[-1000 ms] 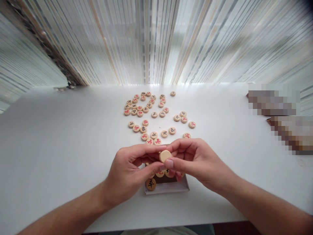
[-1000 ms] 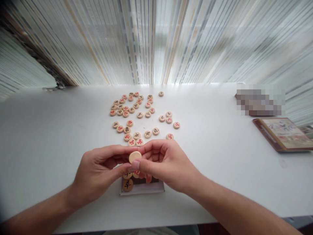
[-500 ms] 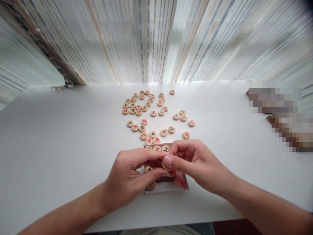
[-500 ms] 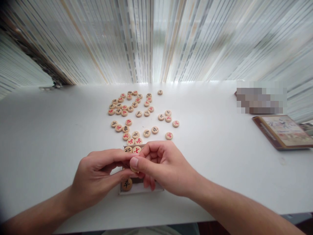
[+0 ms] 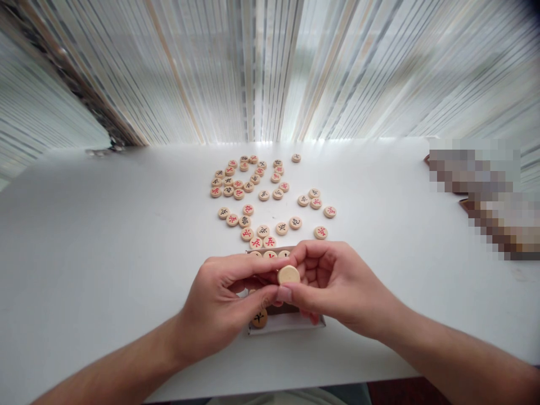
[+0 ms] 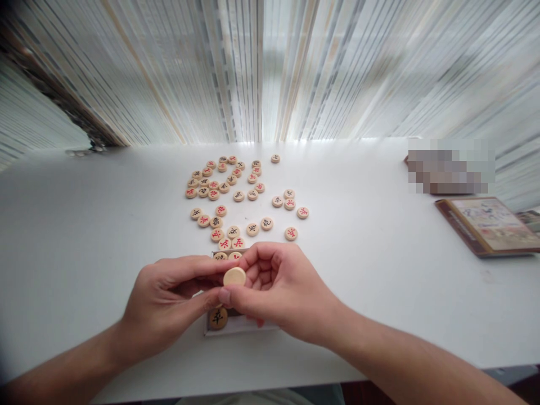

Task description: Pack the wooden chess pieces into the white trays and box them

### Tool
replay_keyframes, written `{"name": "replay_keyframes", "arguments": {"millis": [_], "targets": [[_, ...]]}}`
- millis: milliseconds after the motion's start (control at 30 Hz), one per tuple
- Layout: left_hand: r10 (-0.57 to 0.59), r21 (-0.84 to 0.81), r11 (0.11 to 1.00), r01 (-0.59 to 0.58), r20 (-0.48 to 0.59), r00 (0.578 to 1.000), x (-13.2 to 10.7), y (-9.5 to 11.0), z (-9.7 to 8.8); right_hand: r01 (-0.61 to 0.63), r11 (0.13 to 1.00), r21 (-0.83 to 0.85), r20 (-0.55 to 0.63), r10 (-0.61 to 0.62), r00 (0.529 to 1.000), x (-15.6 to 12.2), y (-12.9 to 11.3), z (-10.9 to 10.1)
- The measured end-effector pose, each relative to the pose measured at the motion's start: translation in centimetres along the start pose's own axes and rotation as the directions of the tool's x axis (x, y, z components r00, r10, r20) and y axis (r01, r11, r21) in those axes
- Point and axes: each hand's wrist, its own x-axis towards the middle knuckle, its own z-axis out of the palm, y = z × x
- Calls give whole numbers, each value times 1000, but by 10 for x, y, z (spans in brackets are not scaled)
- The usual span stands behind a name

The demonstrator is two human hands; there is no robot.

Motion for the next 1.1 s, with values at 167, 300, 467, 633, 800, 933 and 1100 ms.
{"name": "replay_keyframes", "arguments": {"millis": [167,300,467,633,800,933,1100], "targets": [[51,59,997,-51,-1,999,-1,0,1,49,999,-24,-7,-49,999,-1,0,1],[59,70,996,-59,6,998,-2,0,1,84,996,-4,29,-84,996,-1,0,-1],[18,1,1000,-19,35,999,-3,1,0,95,994,50,68,-99,993,-3,-1,-1],[-15,-120,993,18,33,999,0,2,0,113,992,59,87,-118,989,-2,-2,0],[-102,-159,982,100,-9,995,0,0,0,145,989,23,94,-147,985,0,-3,-2],[-116,-128,986,106,-67,991,-1,-3,0,194,980,-37,69,-192,979,-2,-3,-5],[115,155,983,-95,-125,985,0,-7,-2,256,958,-130,12,-257,966,-3,0,-6]]}}
